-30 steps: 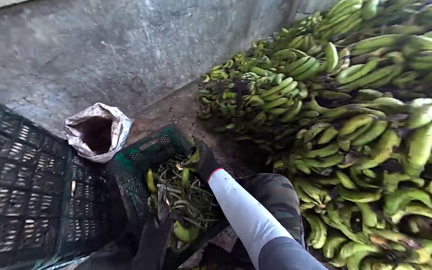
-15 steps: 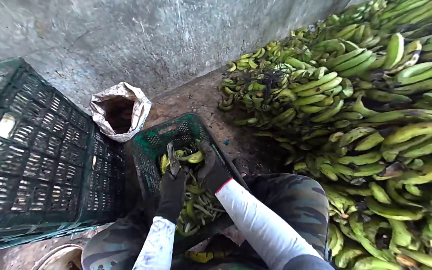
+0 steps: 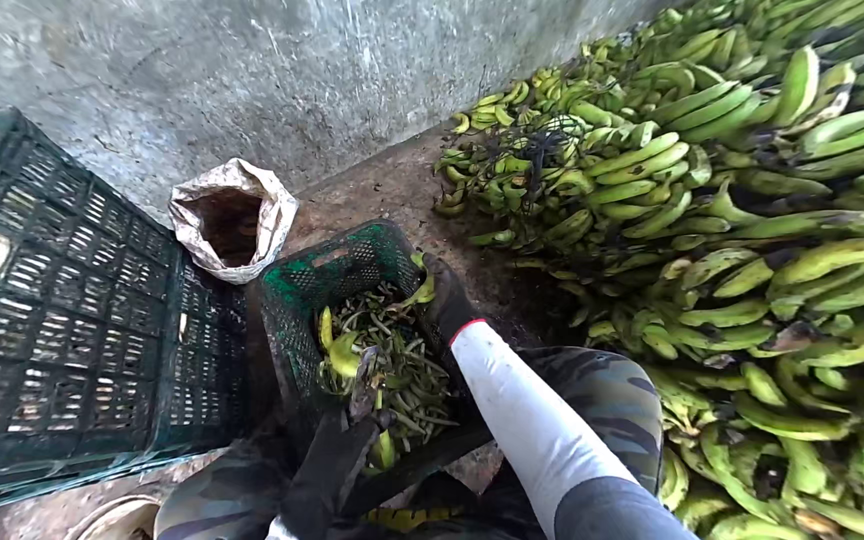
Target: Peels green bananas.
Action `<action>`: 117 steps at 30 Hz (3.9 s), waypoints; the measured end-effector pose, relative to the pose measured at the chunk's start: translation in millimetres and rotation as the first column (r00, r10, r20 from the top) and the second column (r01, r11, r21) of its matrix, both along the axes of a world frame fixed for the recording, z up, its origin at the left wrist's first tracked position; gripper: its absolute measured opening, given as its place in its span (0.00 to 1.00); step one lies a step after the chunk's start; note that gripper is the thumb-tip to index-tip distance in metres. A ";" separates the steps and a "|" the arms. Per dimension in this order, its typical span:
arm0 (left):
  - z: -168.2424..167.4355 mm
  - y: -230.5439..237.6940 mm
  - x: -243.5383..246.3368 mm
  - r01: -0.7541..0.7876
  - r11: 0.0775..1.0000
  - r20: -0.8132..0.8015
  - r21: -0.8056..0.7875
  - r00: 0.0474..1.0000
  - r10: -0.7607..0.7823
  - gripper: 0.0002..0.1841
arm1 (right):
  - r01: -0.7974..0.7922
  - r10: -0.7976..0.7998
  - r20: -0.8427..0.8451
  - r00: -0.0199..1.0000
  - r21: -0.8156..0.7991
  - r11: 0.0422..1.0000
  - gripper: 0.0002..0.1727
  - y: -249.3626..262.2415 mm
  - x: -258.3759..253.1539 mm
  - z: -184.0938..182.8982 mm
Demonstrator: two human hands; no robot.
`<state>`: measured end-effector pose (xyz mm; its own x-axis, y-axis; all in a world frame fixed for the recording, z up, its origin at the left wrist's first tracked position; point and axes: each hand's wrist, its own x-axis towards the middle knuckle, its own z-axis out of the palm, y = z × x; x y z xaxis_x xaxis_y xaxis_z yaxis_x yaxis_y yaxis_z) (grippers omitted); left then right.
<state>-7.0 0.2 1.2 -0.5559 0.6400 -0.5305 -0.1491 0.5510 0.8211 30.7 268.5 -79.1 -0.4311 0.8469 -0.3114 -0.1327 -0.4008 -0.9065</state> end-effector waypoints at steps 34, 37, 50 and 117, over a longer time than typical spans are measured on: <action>28.8 5.1 -11.0 0.301 0.839 -0.382 -0.452 0.785 -0.488 0.22 | -0.265 0.166 0.449 0.878 0.167 0.950 0.32 -46.9 -3.0 36.6; 46.8 -16.7 -10.1 0.308 0.897 -0.388 -0.317 0.821 -0.419 0.21 | 0.046 -0.115 0.320 0.941 0.216 0.975 0.30 -5.5 7.6 29.6; 2.4 45.5 2.4 0.056 0.936 -0.076 0.348 0.997 -0.032 0.25 | -0.029 0.196 -0.245 0.949 0.552 0.833 0.36 -50.0 26.6 93.3; 2.0 56.6 -118.6 0.099 0.992 -0.733 0.073 0.680 -0.014 0.24 | -0.593 0.609 -0.286 0.740 0.151 0.791 0.23 -60.6 20.6 87.9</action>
<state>-125.6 56.8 3.2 -0.7000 0.7077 0.0956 0.5495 0.4483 0.7051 51.4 207.9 8.8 -0.9202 0.3890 -0.0440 -0.1484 -0.4505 -0.8804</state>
